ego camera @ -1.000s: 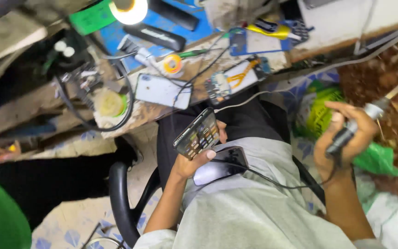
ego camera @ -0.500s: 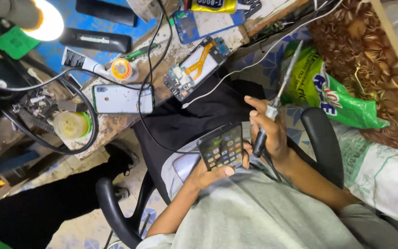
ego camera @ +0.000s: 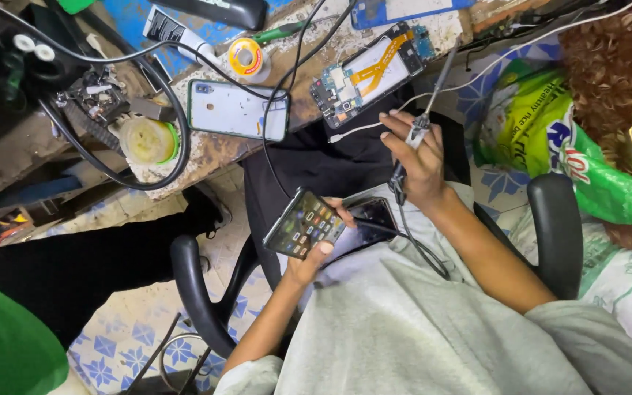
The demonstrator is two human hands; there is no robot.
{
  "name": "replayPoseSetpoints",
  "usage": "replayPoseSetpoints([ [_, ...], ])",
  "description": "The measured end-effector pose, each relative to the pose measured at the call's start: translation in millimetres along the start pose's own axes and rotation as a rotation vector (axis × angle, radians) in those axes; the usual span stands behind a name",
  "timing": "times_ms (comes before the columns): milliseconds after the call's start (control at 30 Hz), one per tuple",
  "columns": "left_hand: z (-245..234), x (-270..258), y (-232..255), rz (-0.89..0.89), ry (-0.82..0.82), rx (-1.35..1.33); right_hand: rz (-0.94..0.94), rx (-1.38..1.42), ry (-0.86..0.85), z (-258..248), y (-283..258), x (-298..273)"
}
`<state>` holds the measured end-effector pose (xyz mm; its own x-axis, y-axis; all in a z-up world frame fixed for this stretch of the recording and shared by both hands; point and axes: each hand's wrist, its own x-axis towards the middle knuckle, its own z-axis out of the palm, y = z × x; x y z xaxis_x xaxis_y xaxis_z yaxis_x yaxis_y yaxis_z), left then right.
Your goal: The person uses a soldering iron and solder wire to work on a disassembled smartphone motherboard. They apply solder to various points on the circuit board, briefly handle a separate smartphone to check its screen, and continue soldering components on the board.
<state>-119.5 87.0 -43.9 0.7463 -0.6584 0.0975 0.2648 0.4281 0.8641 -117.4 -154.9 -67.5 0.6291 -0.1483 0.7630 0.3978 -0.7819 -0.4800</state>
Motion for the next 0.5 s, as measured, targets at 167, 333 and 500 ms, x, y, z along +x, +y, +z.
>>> replayPoseSetpoints([
  [167, 2.8, 11.3, 9.7, 0.055, -0.019, -0.017, 0.022, -0.105, -0.067, 7.9, 7.3, -11.7],
  [333, 2.8, 11.9, 5.9, 0.056, -0.021, -0.065, 0.048, -0.144, -0.113, 10.8, 11.1, -25.5],
  [500, -5.4, 8.3, -4.1, 0.069, -0.034, -0.080, 0.071, -0.178, -0.164, 16.7, 19.8, -43.4],
])
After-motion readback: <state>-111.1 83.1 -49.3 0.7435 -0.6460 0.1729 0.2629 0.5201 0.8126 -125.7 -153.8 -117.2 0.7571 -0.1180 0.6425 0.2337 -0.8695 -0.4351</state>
